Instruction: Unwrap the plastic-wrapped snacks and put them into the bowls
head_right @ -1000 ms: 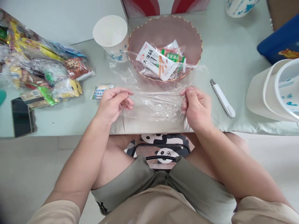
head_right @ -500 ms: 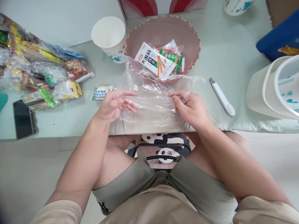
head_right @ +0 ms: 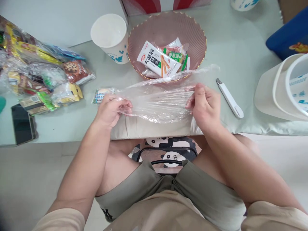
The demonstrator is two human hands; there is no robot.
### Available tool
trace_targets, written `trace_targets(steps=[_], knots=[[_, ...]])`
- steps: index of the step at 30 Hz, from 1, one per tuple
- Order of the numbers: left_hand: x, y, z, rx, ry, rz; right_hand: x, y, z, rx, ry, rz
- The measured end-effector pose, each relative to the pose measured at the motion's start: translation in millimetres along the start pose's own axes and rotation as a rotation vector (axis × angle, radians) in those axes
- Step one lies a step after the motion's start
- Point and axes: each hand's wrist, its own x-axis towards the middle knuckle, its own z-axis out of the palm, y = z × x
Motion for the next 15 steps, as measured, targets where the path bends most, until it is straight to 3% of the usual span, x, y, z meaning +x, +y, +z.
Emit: trace_targets(steps=[2, 6, 7, 9, 15], knots=[[-2.3, 2.0, -7.0, -0.017, -0.073, 0.004, 1.0, 1.2, 0.0, 0.003, 0.011, -0.003], [-8.5, 4.5, -22.9, -0.042, -0.497, 0.017, 2.0, -1.8, -0.1, 0.0, -0.009, 0.018], [-8.9, 3.8, -24.5, -0.039, -0.553, 0.035, 1.7, -3.2, -0.1, 0.003, -0.025, 0.024], [-6.9, 0.7, -23.0, -0.017, -0.522, 0.096, 0.6, -5.3, 0.1, 0.007, -0.06, 0.038], [9.6, -8.4, -4.9, 0.032, -0.21, 0.317, -0.9, -3.5, 1.1, -0.015, -0.212, 0.06]])
